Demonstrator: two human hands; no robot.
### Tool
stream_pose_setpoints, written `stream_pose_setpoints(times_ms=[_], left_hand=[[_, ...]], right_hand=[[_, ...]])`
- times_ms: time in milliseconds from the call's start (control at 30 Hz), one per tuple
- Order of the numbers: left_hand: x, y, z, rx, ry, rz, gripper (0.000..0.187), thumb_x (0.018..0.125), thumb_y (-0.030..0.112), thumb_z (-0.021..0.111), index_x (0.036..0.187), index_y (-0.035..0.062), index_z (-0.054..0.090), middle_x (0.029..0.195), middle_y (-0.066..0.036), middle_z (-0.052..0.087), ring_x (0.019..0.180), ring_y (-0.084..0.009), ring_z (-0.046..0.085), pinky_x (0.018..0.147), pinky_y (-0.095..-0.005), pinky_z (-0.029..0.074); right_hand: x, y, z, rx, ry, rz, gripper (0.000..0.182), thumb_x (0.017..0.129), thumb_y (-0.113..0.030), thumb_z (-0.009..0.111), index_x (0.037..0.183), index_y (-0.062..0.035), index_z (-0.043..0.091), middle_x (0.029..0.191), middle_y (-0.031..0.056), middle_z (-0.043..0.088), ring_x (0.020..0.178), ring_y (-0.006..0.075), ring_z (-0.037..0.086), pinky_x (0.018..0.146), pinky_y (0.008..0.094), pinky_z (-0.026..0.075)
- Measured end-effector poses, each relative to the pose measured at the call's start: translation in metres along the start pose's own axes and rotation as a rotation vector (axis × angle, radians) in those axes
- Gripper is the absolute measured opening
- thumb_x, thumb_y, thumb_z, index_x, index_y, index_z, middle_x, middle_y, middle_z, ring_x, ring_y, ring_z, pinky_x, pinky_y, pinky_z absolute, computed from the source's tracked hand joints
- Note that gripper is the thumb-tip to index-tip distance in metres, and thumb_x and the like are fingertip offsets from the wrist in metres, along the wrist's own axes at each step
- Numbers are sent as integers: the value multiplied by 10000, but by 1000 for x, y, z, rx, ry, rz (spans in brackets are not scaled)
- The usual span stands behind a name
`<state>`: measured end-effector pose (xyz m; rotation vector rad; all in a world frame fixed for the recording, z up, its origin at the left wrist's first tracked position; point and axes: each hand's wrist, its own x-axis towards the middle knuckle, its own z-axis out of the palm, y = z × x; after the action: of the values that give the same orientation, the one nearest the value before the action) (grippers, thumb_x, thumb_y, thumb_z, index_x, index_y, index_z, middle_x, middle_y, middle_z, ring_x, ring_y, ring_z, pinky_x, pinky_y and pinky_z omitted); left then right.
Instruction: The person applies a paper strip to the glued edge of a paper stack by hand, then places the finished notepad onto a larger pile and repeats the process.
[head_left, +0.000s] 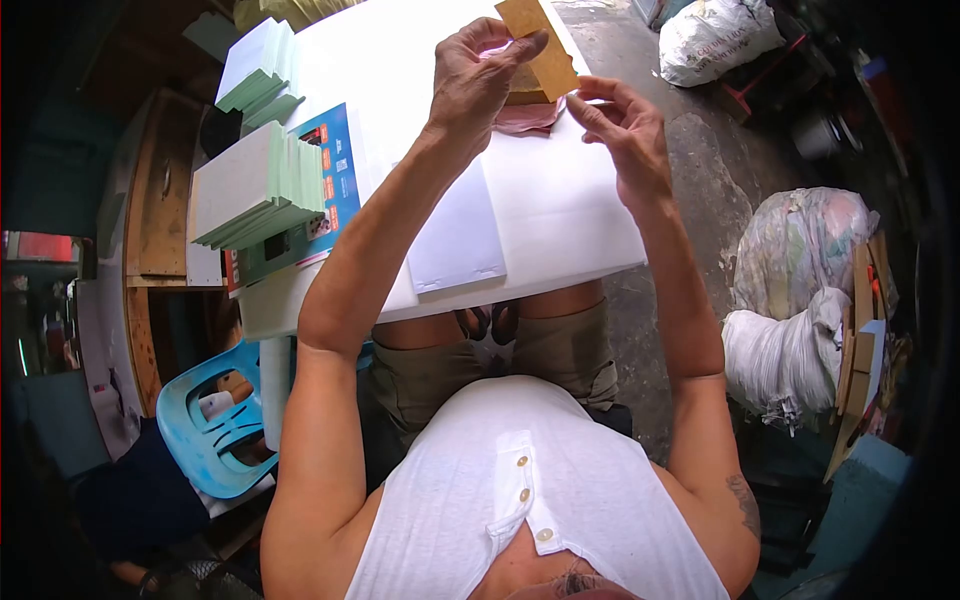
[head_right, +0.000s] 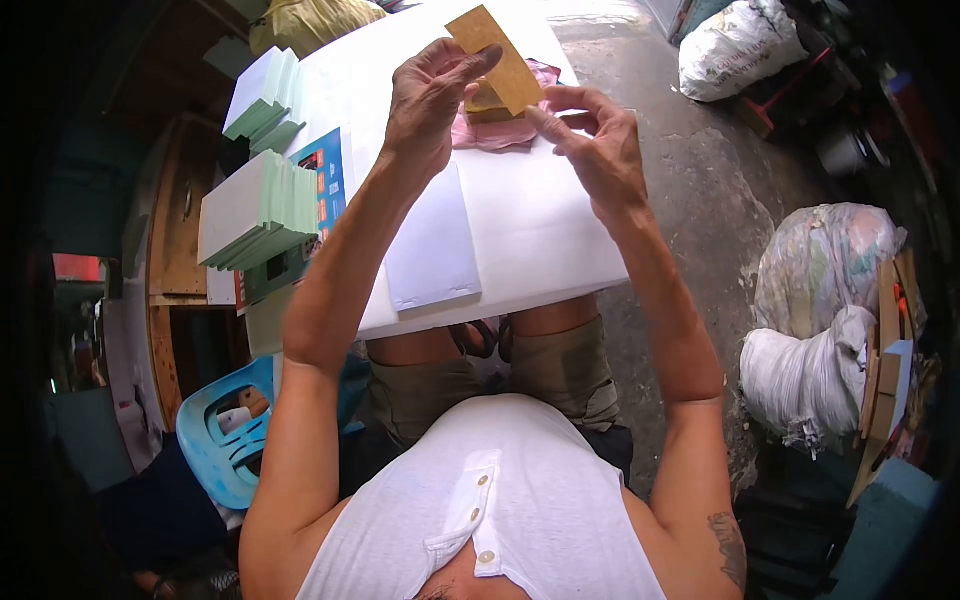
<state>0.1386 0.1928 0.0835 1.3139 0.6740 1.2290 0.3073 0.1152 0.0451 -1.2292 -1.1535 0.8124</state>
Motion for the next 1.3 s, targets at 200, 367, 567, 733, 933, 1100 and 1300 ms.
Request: stream_pose_setpoints(times_ms=[200, 367, 567, 733, 933, 1100, 1300], left_hand=[[-8, -10, -4, -48, 80, -64, 426, 888, 243, 804, 1125, -61, 623, 1072, -224, 694, 989, -273, 709, 886, -389, 599], [8, -32, -32, 411, 282, 178, 506, 845, 338, 823, 1141, -19, 622, 1285, -262, 563, 1310, -343, 507, 1037, -465, 478], [2, -46, -49, 1036, -201, 703, 826, 852, 292, 810, 1526, 146, 356, 1465, -72, 543, 1452, -334, 342, 1195, -501, 303], [-4, -69, -47, 1108, -393, 619, 949, 867, 498, 744, 1612, 208, 232, 1588, -128, 364, 1504, -362, 220, 1231, -603, 147], [-5, -80, -47, 1214, -475, 533, 1012, 840, 653, 684, 1635, 267, 189, 1631, -187, 220, 1541, -359, 68, 1233, -639, 34], [-1, -86, -54, 1369, -387, 539, 1028, 824, 746, 626, 1630, 268, 203, 1631, -154, 260, 1544, -340, 67, 1214, -679, -16], [2, -87, -56, 1381, -369, 499, 1014, 853, 744, 600, 1636, 272, 161, 1598, -44, 385, 1539, -297, 124, 1182, -732, 2]], right_hand=[[3, 17, 24, 454, 57, 121, 266, 849, -204, 824, 993, 0, 732, 844, 78, 713, 758, 119, 630, 691, 277, 494], [42, 26, 9, 143, 88, 109, 288, 764, -266, 792, 819, 5, 713, 753, 57, 663, 671, 133, 581, 646, 261, 457], [74, 57, -7, -22, -66, 284, 208, 764, -242, 754, 733, -47, 688, 686, 10, 577, 647, 106, 512, 595, 283, 409], [72, 54, -5, -2, -70, 273, 231, 760, -253, 760, 711, -39, 685, 696, 28, 592, 662, 136, 527, 622, 334, 423], [66, 54, 2, 12, -1, 273, 239, 783, -223, 765, 658, -45, 664, 663, 17, 583, 593, 113, 497, 553, 310, 392], [63, 62, 7, -12, 74, 232, 224, 774, -174, 760, 640, -41, 639, 598, -12, 526, 482, 85, 402, 461, 276, 319], [40, 45, -3, -35, 202, 227, 180, 760, -139, 749, 707, 13, 666, 619, -12, 530, 535, 83, 434, 480, 289, 342]])
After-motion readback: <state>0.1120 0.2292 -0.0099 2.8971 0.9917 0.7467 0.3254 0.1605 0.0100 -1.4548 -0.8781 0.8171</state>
